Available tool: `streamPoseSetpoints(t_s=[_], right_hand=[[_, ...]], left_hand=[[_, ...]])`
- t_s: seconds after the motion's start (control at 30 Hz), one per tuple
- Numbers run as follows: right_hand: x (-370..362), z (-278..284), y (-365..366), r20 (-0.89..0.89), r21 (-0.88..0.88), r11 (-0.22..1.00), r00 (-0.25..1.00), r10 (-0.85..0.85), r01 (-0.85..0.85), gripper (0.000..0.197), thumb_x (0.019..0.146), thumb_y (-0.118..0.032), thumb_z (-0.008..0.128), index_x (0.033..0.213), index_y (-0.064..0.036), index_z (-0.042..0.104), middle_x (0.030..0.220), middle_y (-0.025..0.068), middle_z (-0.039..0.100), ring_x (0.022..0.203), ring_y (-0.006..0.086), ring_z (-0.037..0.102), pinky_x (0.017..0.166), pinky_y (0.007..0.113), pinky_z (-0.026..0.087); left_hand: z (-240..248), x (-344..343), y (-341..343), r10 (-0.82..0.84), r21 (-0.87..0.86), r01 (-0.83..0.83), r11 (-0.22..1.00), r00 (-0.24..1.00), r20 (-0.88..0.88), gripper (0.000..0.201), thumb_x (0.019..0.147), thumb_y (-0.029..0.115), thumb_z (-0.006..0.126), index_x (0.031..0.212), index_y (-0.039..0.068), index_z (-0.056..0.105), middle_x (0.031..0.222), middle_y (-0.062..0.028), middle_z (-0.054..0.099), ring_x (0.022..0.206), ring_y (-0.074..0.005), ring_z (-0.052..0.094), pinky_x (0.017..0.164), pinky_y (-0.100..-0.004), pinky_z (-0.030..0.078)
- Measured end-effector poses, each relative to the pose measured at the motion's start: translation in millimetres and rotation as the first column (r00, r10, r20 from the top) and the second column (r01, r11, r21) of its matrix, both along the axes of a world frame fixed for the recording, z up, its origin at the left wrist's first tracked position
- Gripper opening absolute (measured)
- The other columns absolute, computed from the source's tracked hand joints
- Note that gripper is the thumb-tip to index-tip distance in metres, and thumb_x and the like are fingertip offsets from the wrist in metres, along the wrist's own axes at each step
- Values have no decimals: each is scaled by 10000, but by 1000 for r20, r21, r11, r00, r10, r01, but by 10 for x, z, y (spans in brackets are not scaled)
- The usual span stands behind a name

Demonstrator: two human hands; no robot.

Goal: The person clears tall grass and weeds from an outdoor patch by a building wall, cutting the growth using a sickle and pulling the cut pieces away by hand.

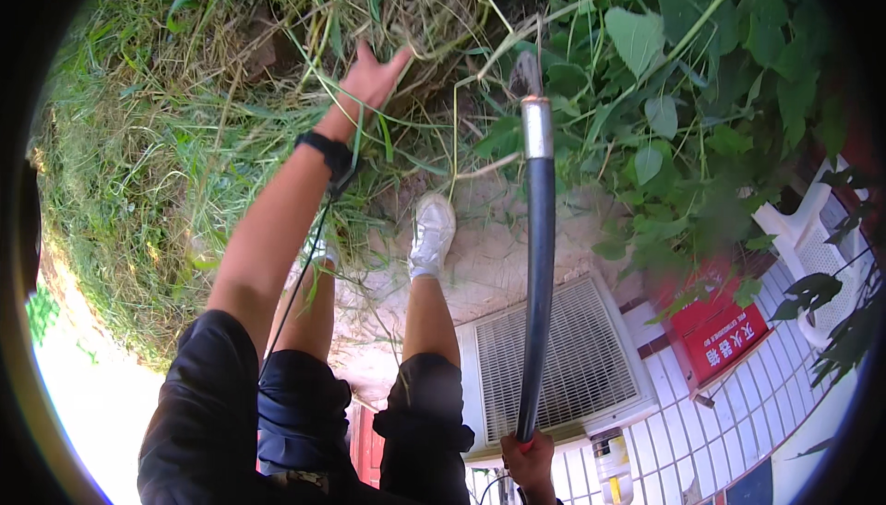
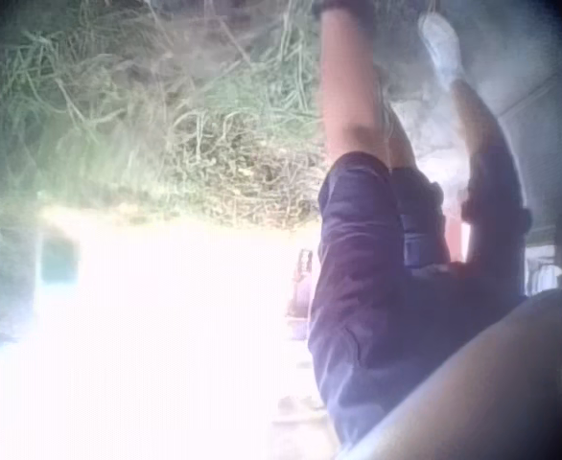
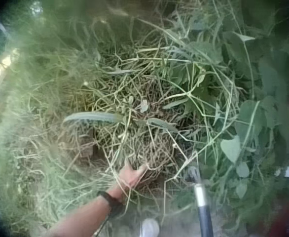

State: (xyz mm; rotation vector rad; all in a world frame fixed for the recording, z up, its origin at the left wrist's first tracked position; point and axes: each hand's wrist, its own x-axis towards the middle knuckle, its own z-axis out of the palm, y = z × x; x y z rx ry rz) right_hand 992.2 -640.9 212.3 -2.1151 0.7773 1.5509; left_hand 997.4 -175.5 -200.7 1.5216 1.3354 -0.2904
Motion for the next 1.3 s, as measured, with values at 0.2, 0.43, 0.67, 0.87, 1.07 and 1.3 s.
streamPoseSetpoints(t_s=[0.2,0.43,0.67,0.87,1.07,1.3], right_hand=[[155,18,143,-13,-31,989,990,142,-143,163,840,-42,673,711,-11,579,535,3,554,474,76,533,437,255,408],[122,181,212,43,-17,966,965,258,-257,212,808,-32,710,675,-21,546,546,-12,525,500,56,486,463,259,399],[81,321,184,63,55,957,957,283,-286,196,831,-39,691,695,-26,552,517,-9,526,474,66,510,436,259,404],[192,390,797,82,131,981,987,137,-147,131,876,-28,654,779,-33,567,533,-16,516,448,51,472,406,234,364],[758,-88,1722,244,447,831,938,245,-333,429,1027,-343,473,694,-74,513,487,-4,491,381,80,445,382,234,343],[1625,-1622,3751,293,515,768,920,259,-380,560,944,-608,514,669,-124,456,464,-22,413,321,117,395,307,269,307]], left_hand=[[66,-78,-390,-268,320,369,873,910,-317,1434,567,823,705,1542,5,44,1501,-404,201,1329,-515,392,1075,-560,358],[-837,-336,-316,-189,313,398,863,826,-531,1041,786,498,727,1551,86,153,1442,-299,399,1195,-396,549,984,-525,423],[-844,-1001,346,-507,278,588,760,803,-313,392,834,331,656,1049,4,679,1013,-230,696,945,-374,677,816,-419,563],[342,-886,588,-497,136,550,824,816,-294,429,765,344,640,1036,17,698,1117,-251,670,1086,-397,629,997,-516,437],[747,-1068,637,-347,36,352,935,932,-106,442,739,260,586,1093,-3,625,1089,-273,654,1064,-424,611,930,-454,498],[1267,-1027,712,-237,49,238,970,971,-20,572,750,375,674,1162,-18,623,1132,-271,653,1088,-394,623,951,-437,489]])
